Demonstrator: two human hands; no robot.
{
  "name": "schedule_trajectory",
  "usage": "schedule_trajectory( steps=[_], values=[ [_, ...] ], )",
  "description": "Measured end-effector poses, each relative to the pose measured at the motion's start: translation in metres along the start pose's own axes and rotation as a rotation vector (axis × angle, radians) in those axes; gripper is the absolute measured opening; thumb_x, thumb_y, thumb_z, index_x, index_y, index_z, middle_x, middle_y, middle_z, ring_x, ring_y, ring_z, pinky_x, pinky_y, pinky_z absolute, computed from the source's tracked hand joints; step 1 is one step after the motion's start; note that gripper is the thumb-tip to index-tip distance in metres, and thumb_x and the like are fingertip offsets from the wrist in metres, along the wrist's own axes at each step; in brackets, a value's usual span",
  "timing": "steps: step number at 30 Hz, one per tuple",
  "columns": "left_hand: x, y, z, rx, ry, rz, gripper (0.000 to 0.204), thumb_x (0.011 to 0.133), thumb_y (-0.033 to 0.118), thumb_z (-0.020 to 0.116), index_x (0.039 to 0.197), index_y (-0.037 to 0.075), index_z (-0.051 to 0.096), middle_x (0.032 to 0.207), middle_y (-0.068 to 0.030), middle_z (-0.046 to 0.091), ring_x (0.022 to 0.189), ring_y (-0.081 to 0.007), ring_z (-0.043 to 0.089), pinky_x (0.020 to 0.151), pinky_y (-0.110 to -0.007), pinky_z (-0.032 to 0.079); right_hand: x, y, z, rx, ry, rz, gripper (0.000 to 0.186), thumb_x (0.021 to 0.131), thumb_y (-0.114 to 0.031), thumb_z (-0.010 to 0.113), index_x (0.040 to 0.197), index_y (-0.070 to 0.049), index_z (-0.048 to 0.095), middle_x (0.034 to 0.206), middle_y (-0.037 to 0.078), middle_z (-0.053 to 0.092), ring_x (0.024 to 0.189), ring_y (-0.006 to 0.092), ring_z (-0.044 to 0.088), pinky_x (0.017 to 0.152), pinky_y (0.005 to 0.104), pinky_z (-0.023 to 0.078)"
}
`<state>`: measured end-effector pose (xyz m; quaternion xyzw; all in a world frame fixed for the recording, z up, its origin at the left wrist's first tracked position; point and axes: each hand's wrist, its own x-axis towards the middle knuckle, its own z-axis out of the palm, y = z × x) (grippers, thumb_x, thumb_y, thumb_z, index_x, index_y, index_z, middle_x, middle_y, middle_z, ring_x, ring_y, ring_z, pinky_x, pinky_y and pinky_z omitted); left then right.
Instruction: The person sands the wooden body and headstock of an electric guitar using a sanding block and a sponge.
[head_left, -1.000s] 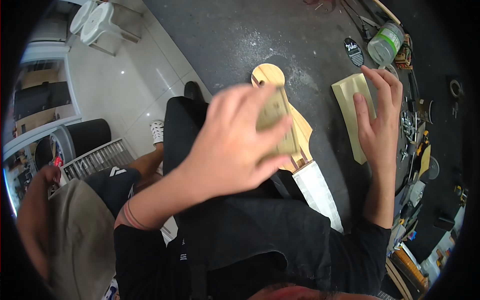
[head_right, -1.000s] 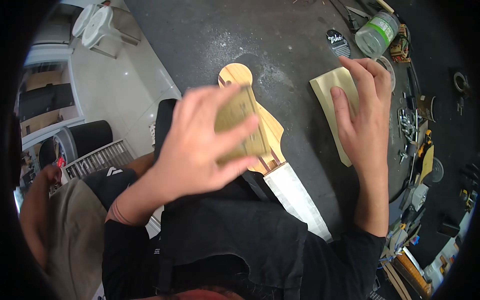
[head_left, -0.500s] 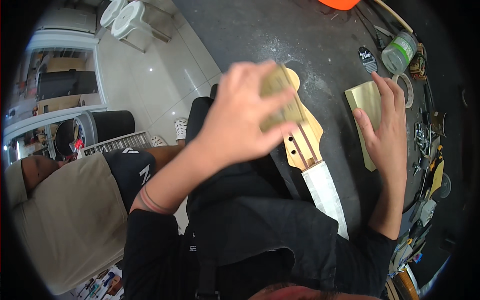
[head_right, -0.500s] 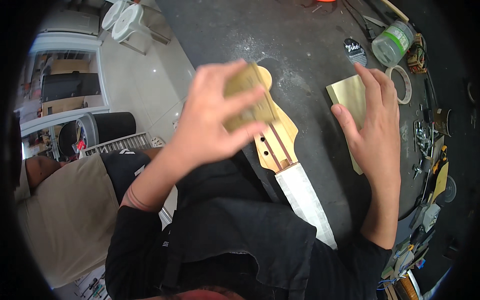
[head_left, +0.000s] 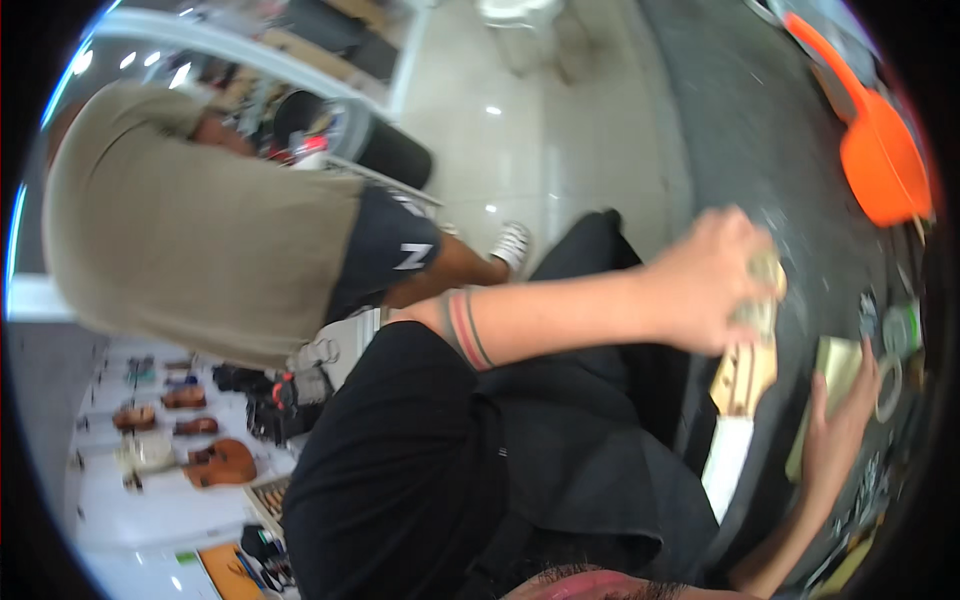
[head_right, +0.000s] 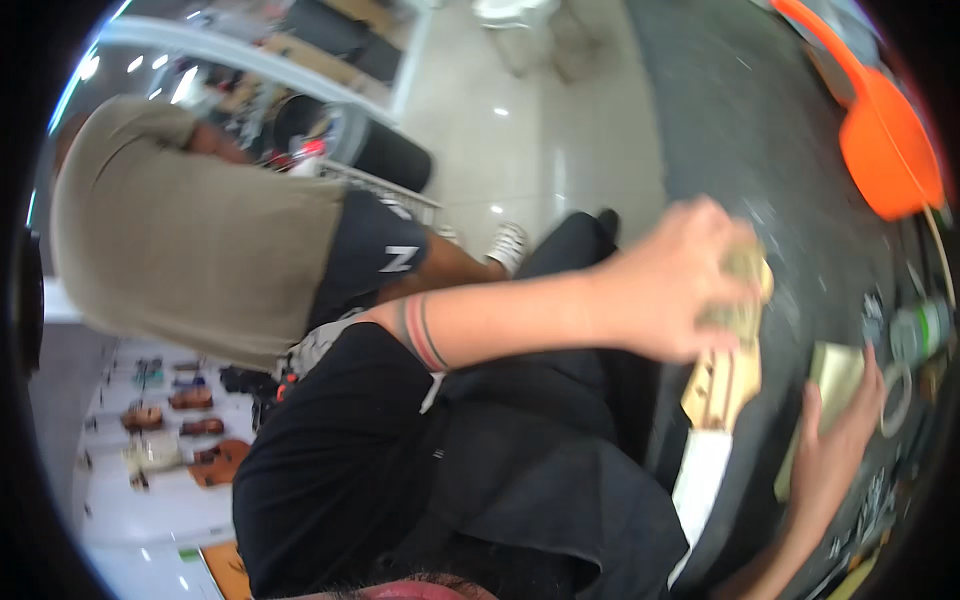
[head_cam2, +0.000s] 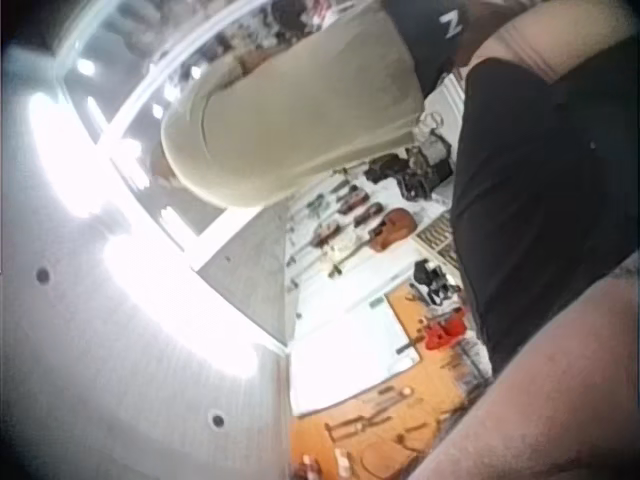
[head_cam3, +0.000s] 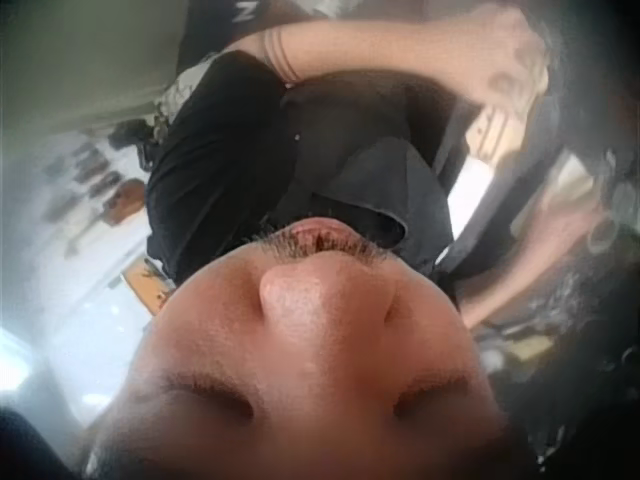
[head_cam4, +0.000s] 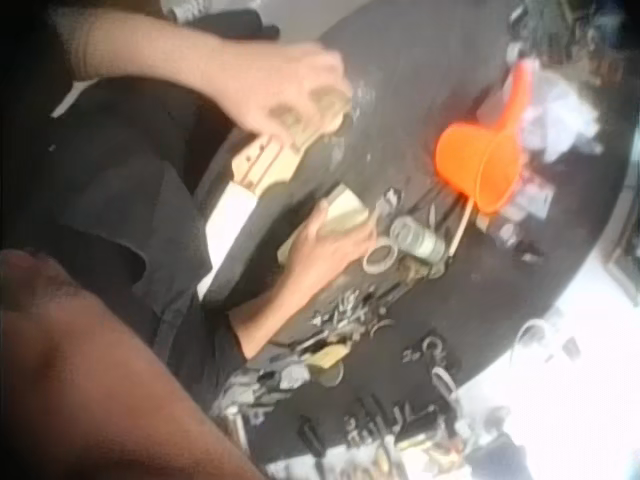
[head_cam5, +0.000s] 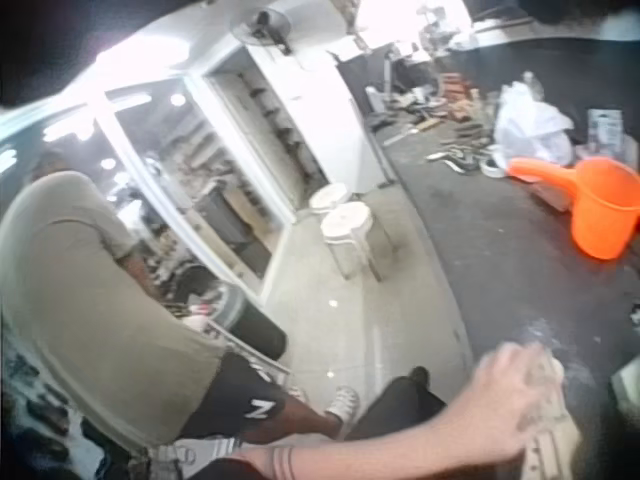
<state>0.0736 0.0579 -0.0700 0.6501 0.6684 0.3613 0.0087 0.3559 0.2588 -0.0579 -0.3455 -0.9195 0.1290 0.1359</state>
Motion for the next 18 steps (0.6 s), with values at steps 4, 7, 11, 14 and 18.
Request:
schedule_trajectory(
  steps=[4, 7, 11, 14, 18],
  values=[
    [-0.017, 0.040, 0.009, -0.006, -0.120, -0.014, 0.058, 0.083, 0.047, 0.099, 0.128, 0.012, 0.089, 0.160, -0.0268, 0.063, 0.145, -0.0498, 0.057, 0.122, -0.063, 0.047, 0.014, -0.017, 0.003, 0.069, -0.008, -0.087, 0.077, 0.106, -0.026, 0.085, 0.173, -0.006, 0.052, 0.167, 0.026, 0.057, 0.156, 0.0478, 0.055, 0.131, 0.0524, 0.045],
    [-0.015, 0.023, -0.015, 0.033, -0.162, -0.018, 0.059, 0.082, 0.040, 0.101, 0.134, 0.015, 0.089, 0.159, -0.0255, 0.066, 0.139, -0.0482, 0.062, 0.119, -0.060, 0.051, 0.011, -0.029, -0.009, 0.017, -0.001, -0.026, 0.078, 0.104, -0.029, 0.087, 0.170, -0.005, 0.054, 0.159, 0.024, 0.061, 0.147, 0.0472, 0.061, 0.124, 0.0527, 0.051],
    [0.017, 0.024, 0.005, 0.100, -0.106, -0.022, 0.058, 0.084, 0.037, 0.100, 0.137, 0.013, 0.088, 0.158, -0.0270, 0.065, 0.138, -0.0468, 0.062, 0.118, -0.056, 0.053, 0.007, -0.019, -0.013, 0.010, 0.029, -0.021, 0.080, 0.101, -0.030, 0.089, 0.169, -0.006, 0.054, 0.153, 0.021, 0.063, 0.141, 0.0446, 0.064, 0.118, 0.0523, 0.055],
    [0.000, 0.050, 0.004, 0.028, -0.194, 0.017, 0.059, 0.085, 0.037, 0.099, 0.137, 0.013, 0.088, 0.158, -0.0272, 0.066, 0.139, -0.0463, 0.061, 0.119, -0.055, 0.052, 0.003, -0.014, -0.013, 0.045, -0.001, -0.002, 0.081, 0.101, -0.030, 0.089, 0.170, -0.005, 0.054, 0.153, 0.021, 0.063, 0.142, 0.0431, 0.064, 0.118, 0.0515, 0.056],
    [0.011, 0.014, -0.008, 0.108, -0.109, -0.059, 0.058, 0.085, 0.034, 0.100, 0.137, 0.012, 0.088, 0.159, -0.0265, 0.066, 0.140, -0.0472, 0.060, 0.119, -0.055, 0.052, 0.001, -0.014, -0.010, 0.001, 0.035, -0.052, 0.080, 0.101, -0.029, 0.088, 0.169, -0.004, 0.055, 0.152, 0.020, 0.064, 0.139, 0.0423, 0.065, 0.117, 0.0513, 0.056]
  ],
)
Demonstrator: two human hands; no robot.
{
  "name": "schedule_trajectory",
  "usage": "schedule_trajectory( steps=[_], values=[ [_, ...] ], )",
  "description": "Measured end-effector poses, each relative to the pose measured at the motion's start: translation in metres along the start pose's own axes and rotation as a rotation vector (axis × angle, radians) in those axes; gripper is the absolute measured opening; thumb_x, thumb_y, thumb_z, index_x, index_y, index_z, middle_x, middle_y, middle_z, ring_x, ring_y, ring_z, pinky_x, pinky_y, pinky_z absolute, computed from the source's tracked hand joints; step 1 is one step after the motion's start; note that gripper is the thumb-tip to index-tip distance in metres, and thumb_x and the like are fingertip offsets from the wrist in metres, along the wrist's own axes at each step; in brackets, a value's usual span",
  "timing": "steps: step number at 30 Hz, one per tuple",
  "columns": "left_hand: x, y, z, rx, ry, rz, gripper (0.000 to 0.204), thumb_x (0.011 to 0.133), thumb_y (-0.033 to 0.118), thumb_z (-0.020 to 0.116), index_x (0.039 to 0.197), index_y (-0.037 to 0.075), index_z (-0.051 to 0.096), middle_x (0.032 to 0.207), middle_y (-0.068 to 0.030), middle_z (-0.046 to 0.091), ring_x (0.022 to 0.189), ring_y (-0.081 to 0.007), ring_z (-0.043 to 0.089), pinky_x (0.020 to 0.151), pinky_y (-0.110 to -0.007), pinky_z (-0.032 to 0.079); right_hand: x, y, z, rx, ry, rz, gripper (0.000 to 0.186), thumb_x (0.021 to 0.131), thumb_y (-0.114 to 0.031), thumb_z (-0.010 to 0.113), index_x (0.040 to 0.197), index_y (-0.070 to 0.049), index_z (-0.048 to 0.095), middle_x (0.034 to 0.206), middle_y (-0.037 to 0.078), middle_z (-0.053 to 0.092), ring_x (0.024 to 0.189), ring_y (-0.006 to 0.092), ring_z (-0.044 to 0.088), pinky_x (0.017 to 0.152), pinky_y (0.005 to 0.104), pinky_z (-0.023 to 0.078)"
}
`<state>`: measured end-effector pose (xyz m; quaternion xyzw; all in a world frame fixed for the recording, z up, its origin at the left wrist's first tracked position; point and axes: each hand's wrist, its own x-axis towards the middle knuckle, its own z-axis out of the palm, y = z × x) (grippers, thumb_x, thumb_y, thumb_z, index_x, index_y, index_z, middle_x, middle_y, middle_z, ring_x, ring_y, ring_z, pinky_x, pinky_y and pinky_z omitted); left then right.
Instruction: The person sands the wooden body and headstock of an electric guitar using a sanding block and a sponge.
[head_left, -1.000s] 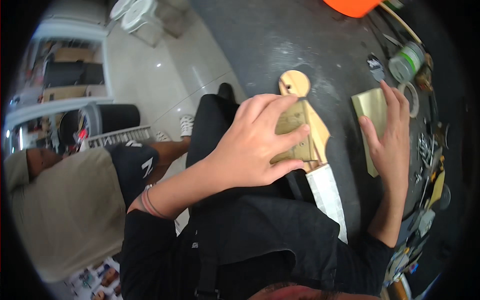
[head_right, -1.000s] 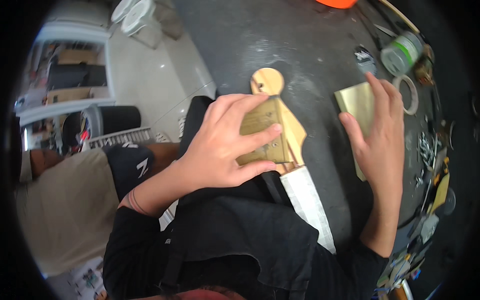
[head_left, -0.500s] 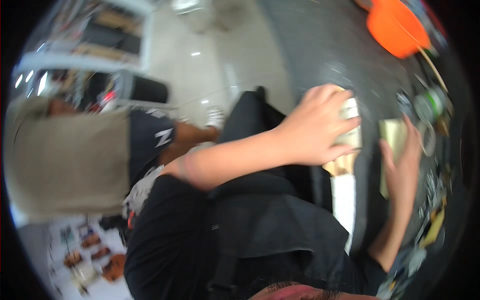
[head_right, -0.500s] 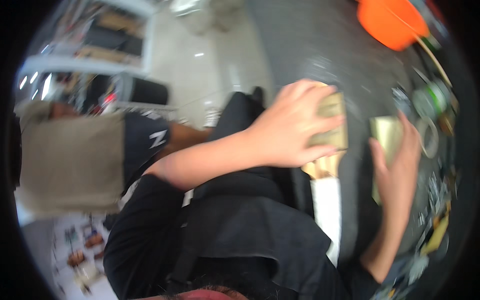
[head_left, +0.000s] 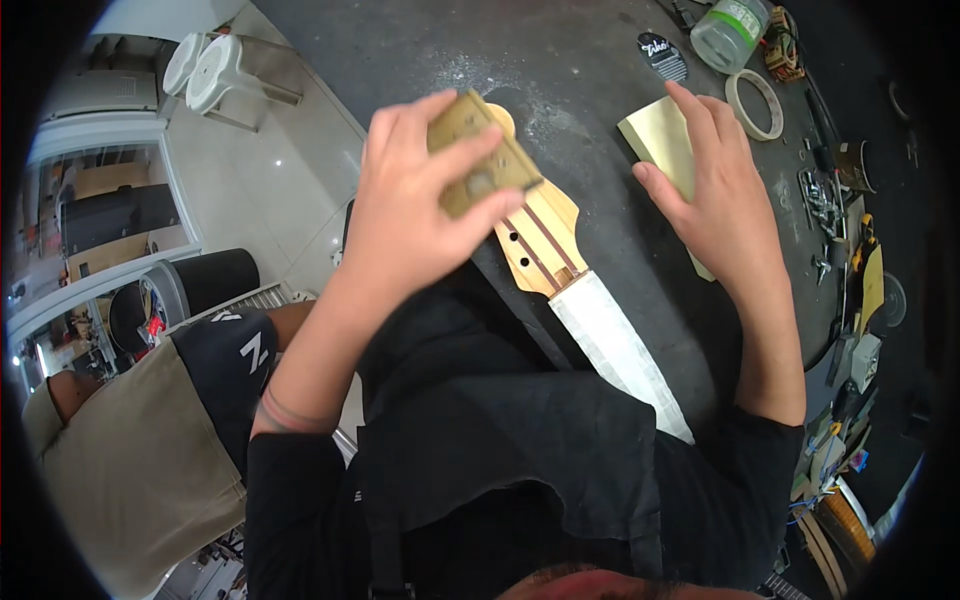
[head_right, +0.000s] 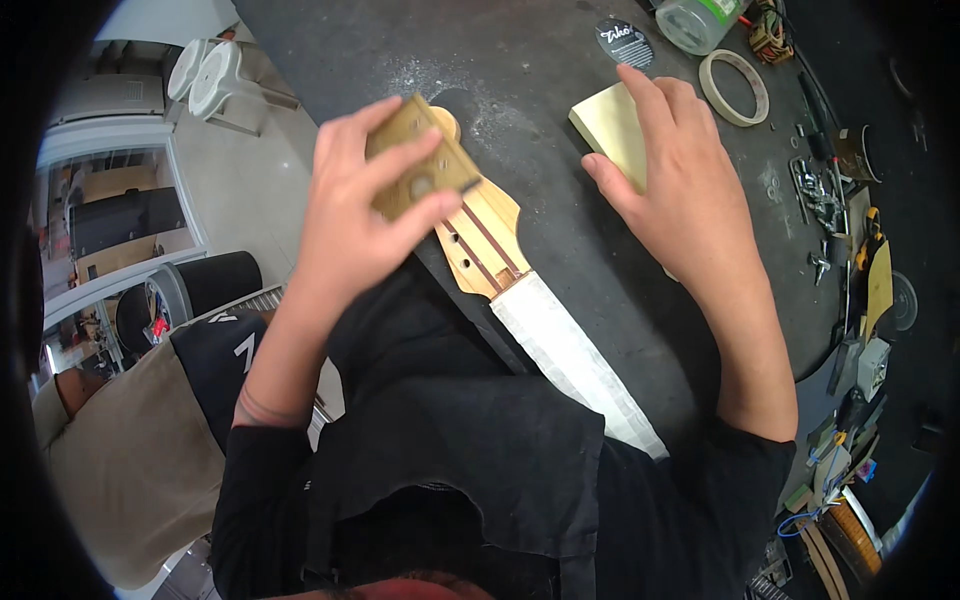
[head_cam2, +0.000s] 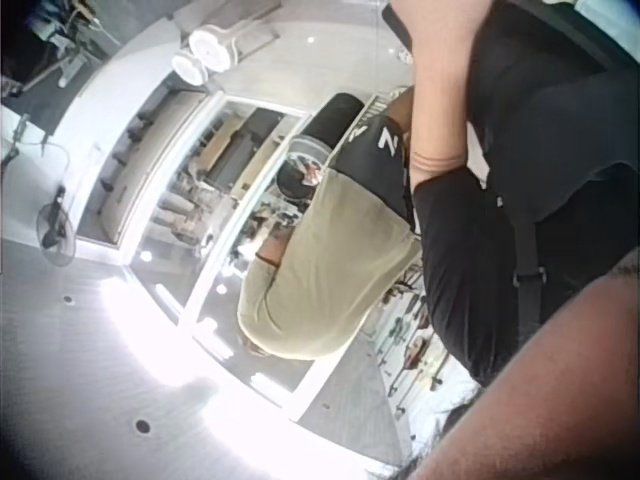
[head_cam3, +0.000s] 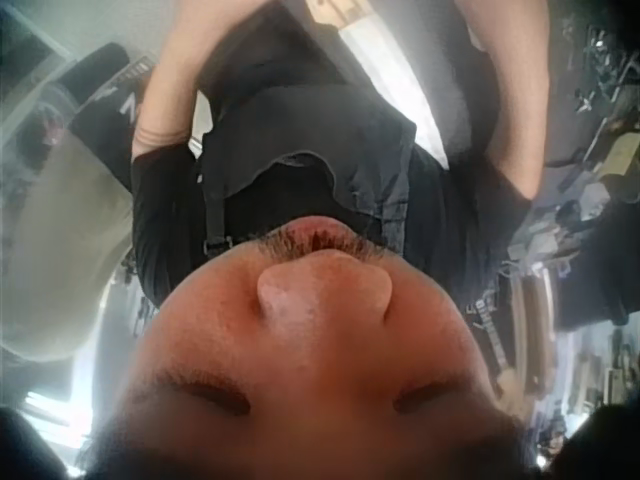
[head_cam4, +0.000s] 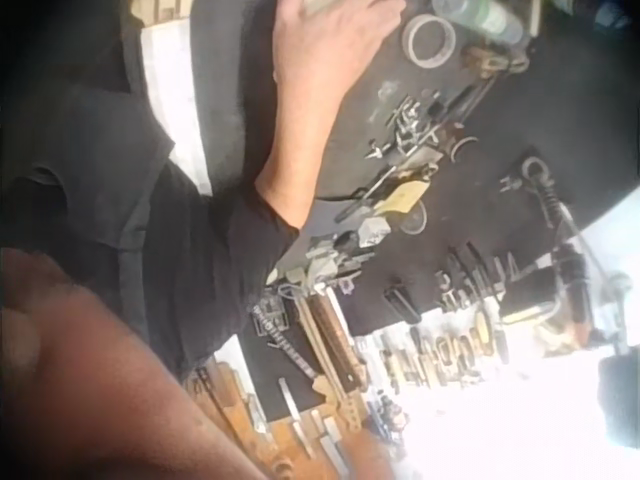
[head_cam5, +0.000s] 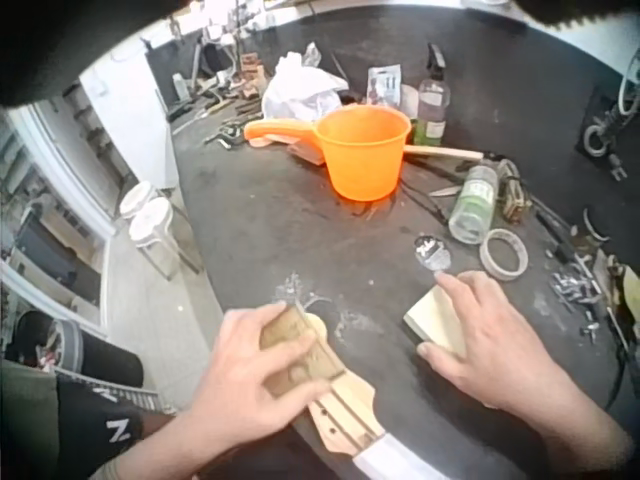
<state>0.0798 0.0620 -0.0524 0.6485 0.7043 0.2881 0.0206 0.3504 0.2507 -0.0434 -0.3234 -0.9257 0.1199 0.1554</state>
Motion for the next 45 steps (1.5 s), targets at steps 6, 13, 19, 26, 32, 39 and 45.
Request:
schedule_trajectory(
  steps=[6, 13, 19, 26, 32, 39, 45],
  values=[
    [-0.024, 0.038, 0.003, -0.098, -0.112, 0.079, 0.060, 0.083, 0.034, 0.101, 0.137, 0.012, 0.088, 0.160, -0.0269, 0.066, 0.140, -0.0480, 0.060, 0.119, -0.056, 0.052, -0.001, 0.000, 0.004, -0.008, 0.010, 0.004, 0.076, 0.101, -0.028, 0.088, 0.166, -0.003, 0.058, 0.150, 0.019, 0.065, 0.137, 0.0411, 0.066, 0.116, 0.0504, 0.057],
    [-0.015, 0.045, 0.005, -0.065, -0.101, 0.083, 0.060, 0.083, 0.037, 0.101, 0.136, 0.013, 0.088, 0.160, -0.0269, 0.066, 0.140, -0.0481, 0.061, 0.120, -0.054, 0.052, -0.002, 0.000, 0.003, -0.023, 0.042, -0.023, 0.074, 0.101, -0.030, 0.087, 0.164, -0.003, 0.059, 0.147, 0.018, 0.066, 0.135, 0.0406, 0.067, 0.115, 0.0503, 0.058],
    [-0.005, 0.001, 0.002, 0.017, 0.018, 0.003, 0.057, 0.086, 0.034, 0.100, 0.137, 0.012, 0.088, 0.159, -0.0285, 0.066, 0.141, -0.0467, 0.060, 0.120, -0.056, 0.051, 0.000, -0.004, 0.006, -0.037, 0.033, -0.021, 0.073, 0.101, -0.030, 0.086, 0.164, -0.004, 0.059, 0.146, 0.019, 0.067, 0.134, 0.0412, 0.068, 0.114, 0.0506, 0.058],
    [-0.020, 0.016, -0.004, 0.057, -0.018, -0.001, 0.055, 0.085, 0.035, 0.100, 0.133, 0.010, 0.089, 0.158, -0.0280, 0.066, 0.137, -0.0451, 0.061, 0.117, -0.054, 0.052, -0.001, -0.005, 0.006, -0.047, 0.042, -0.004, 0.071, 0.102, -0.030, 0.085, 0.163, -0.005, 0.060, 0.145, 0.019, 0.068, 0.134, 0.0407, 0.069, 0.113, 0.0504, 0.059],
    [-0.032, 0.057, 0.000, 0.000, -0.107, -0.005, 0.059, 0.082, 0.035, 0.101, 0.135, 0.012, 0.087, 0.161, -0.0283, 0.064, 0.136, -0.0466, 0.061, 0.117, -0.056, 0.051, -0.001, -0.003, 0.007, -0.053, 0.051, -0.015, 0.069, 0.102, -0.030, 0.085, 0.162, -0.006, 0.061, 0.145, 0.018, 0.068, 0.133, 0.0405, 0.070, 0.111, 0.0508, 0.060],
    [-0.030, 0.054, 0.006, 0.059, -0.010, -0.068, 0.059, 0.082, 0.032, 0.102, 0.135, 0.011, 0.086, 0.157, -0.0289, 0.064, 0.137, -0.0470, 0.060, 0.116, -0.055, 0.050, -0.002, -0.002, 0.006, -0.057, 0.049, -0.014, 0.069, 0.102, -0.031, 0.085, 0.163, -0.008, 0.062, 0.145, 0.017, 0.068, 0.132, 0.0401, 0.070, 0.111, 0.0508, 0.060],
    [-0.026, 0.024, 0.003, 0.122, 0.044, -0.123, 0.059, 0.082, 0.034, 0.103, 0.134, 0.012, 0.086, 0.156, -0.0270, 0.064, 0.138, -0.0464, 0.059, 0.117, -0.055, 0.050, -0.001, -0.003, 0.008, -0.066, 0.060, -0.023, 0.069, 0.102, -0.032, 0.085, 0.163, -0.008, 0.062, 0.146, 0.017, 0.068, 0.133, 0.0394, 0.070, 0.111, 0.0501, 0.060]
  ],
)
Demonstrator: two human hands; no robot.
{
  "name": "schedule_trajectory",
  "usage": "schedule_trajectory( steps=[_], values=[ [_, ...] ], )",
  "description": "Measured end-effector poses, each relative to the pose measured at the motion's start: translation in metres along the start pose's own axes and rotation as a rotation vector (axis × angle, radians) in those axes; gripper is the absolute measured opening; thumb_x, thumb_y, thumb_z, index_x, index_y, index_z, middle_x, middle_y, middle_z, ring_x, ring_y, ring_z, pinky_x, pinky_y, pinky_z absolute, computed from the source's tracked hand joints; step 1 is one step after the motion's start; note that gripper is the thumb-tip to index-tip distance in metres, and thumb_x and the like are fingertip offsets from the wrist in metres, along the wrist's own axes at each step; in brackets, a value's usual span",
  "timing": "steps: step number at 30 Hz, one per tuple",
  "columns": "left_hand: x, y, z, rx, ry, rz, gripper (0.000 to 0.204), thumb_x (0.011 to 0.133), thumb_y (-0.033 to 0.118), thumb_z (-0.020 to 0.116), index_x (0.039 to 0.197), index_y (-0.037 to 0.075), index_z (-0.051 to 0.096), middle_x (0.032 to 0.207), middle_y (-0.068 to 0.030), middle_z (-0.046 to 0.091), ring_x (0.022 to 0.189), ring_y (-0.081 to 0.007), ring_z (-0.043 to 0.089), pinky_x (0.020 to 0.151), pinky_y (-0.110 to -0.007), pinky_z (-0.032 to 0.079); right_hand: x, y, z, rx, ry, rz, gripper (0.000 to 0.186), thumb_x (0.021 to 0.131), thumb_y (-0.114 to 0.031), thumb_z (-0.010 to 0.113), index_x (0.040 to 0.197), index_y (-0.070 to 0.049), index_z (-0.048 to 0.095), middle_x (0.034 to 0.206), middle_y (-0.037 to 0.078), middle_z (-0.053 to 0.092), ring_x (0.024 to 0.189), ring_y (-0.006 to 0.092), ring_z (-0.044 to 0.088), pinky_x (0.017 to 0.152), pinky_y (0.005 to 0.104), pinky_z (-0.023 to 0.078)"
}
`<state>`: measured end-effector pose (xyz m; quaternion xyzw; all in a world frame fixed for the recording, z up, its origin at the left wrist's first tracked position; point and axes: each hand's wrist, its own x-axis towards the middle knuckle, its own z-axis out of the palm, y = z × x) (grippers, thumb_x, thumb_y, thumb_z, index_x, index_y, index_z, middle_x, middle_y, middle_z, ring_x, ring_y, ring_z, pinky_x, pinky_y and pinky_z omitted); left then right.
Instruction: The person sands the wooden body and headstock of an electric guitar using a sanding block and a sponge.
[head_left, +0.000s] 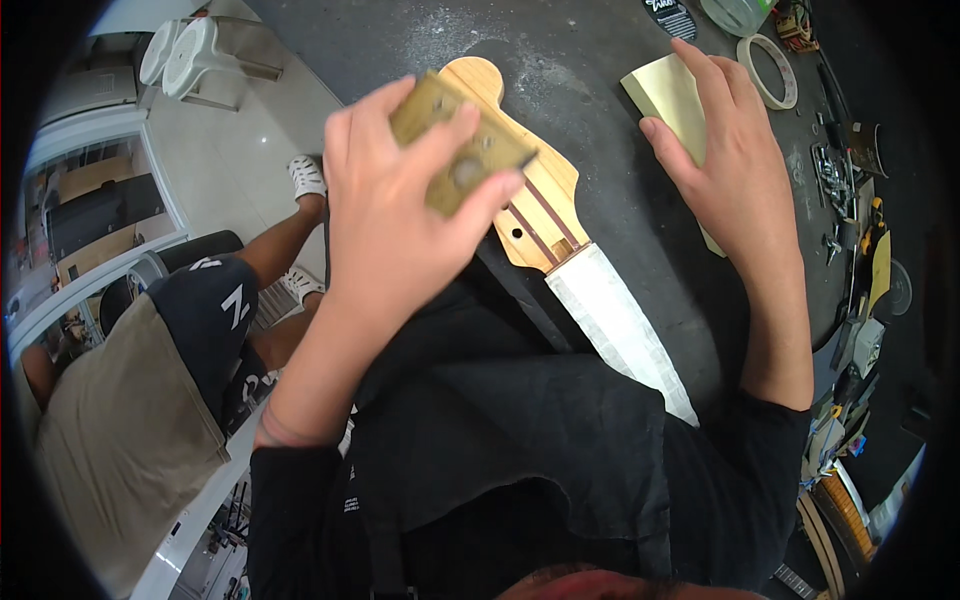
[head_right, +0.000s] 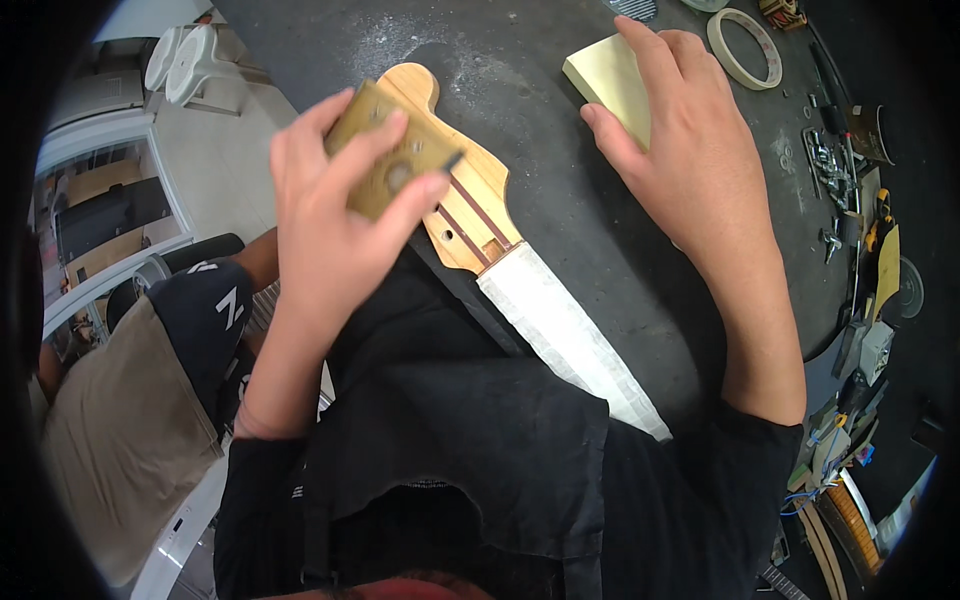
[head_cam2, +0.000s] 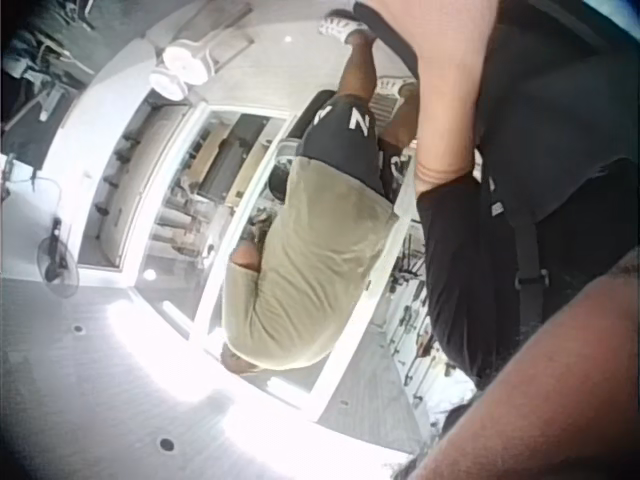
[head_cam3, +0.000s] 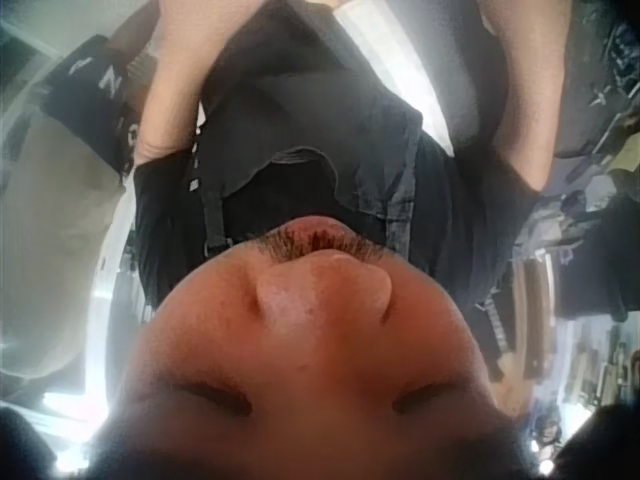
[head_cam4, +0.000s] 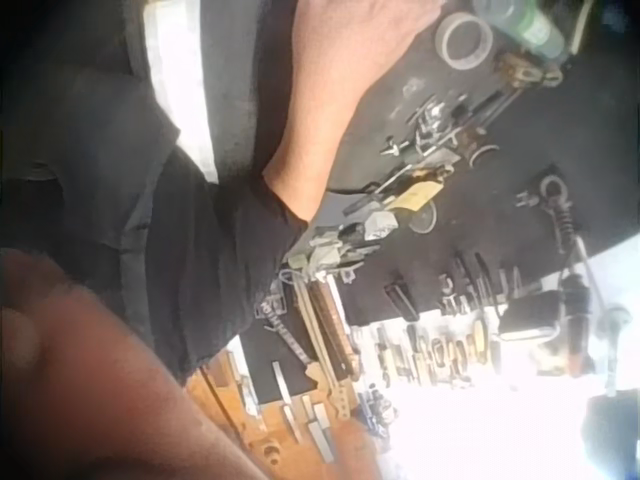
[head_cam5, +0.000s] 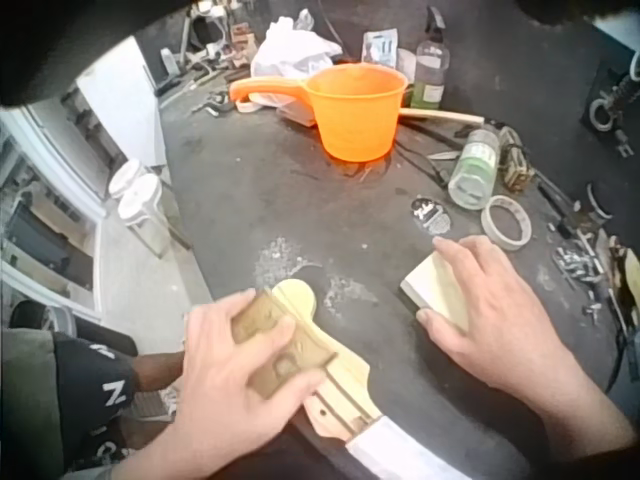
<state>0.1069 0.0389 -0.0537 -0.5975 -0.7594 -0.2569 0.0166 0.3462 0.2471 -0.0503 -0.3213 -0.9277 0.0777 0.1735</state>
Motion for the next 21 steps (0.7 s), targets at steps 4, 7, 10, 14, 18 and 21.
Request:
schedule_trajectory(
  steps=[4, 7, 10, 14, 18, 21],
  values=[
    [-0.018, 0.045, -0.004, -0.101, -0.113, 0.060, 0.059, 0.084, 0.036, 0.101, 0.135, 0.011, 0.086, 0.155, -0.0277, 0.065, 0.140, -0.0454, 0.059, 0.118, -0.056, 0.050, -0.002, 0.002, -0.001, 0.009, -0.001, -0.014, 0.069, 0.102, -0.031, 0.085, 0.163, -0.007, 0.062, 0.147, 0.017, 0.068, 0.133, 0.0394, 0.070, 0.112, 0.0499, 0.059],
    [-0.010, 0.009, -0.005, -0.075, -0.057, 0.064, 0.059, 0.084, 0.037, 0.102, 0.134, 0.010, 0.086, 0.154, -0.0270, 0.066, 0.140, -0.0452, 0.059, 0.118, -0.055, 0.050, -0.001, -0.001, 0.000, 0.006, -0.006, 0.005, 0.069, 0.102, -0.030, 0.085, 0.162, -0.007, 0.062, 0.147, 0.018, 0.068, 0.134, 0.0398, 0.069, 0.112, 0.0500, 0.059],
    [0.013, -0.005, 0.008, -0.042, 0.018, 0.039, 0.055, 0.086, 0.036, 0.101, 0.133, 0.011, 0.087, 0.155, -0.0258, 0.066, 0.138, -0.0455, 0.059, 0.118, -0.055, 0.050, 0.000, -0.002, 0.000, 0.007, -0.015, 0.004, 0.069, 0.102, -0.029, 0.085, 0.163, -0.007, 0.062, 0.148, 0.018, 0.068, 0.134, 0.0404, 0.069, 0.112, 0.0503, 0.059],
    [-0.009, 0.020, -0.007, -0.104, -0.111, 0.101, 0.062, 0.081, 0.040, 0.103, 0.133, 0.011, 0.088, 0.158, -0.0271, 0.065, 0.138, -0.0468, 0.060, 0.117, -0.057, 0.051, -0.001, -0.001, -0.002, -0.002, -0.034, 0.031, 0.071, 0.102, -0.029, 0.086, 0.164, -0.006, 0.060, 0.149, 0.019, 0.067, 0.136, 0.0414, 0.069, 0.114, 0.0507, 0.059],
    [0.016, -0.008, 0.001, -0.054, -0.010, 0.071, 0.057, 0.084, 0.039, 0.102, 0.131, 0.012, 0.089, 0.152, -0.0280, 0.067, 0.137, -0.0474, 0.060, 0.117, -0.056, 0.052, 0.001, -0.009, -0.005, 0.015, -0.038, 0.050, 0.074, 0.101, -0.028, 0.087, 0.166, -0.007, 0.058, 0.151, 0.020, 0.067, 0.139, 0.0416, 0.068, 0.116, 0.0509, 0.058],
    [0.007, 0.014, 0.005, -0.125, -0.057, 0.121, 0.055, 0.085, 0.042, 0.101, 0.132, 0.016, 0.089, 0.153, -0.0264, 0.068, 0.138, -0.0464, 0.060, 0.119, -0.058, 0.052, -0.005, 0.004, -0.002, 0.041, -0.064, 0.003, 0.083, 0.099, -0.029, 0.091, 0.171, -0.012, 0.053, 0.158, 0.024, 0.063, 0.147, 0.0434, 0.063, 0.125, 0.0518, 0.051]
  ],
)
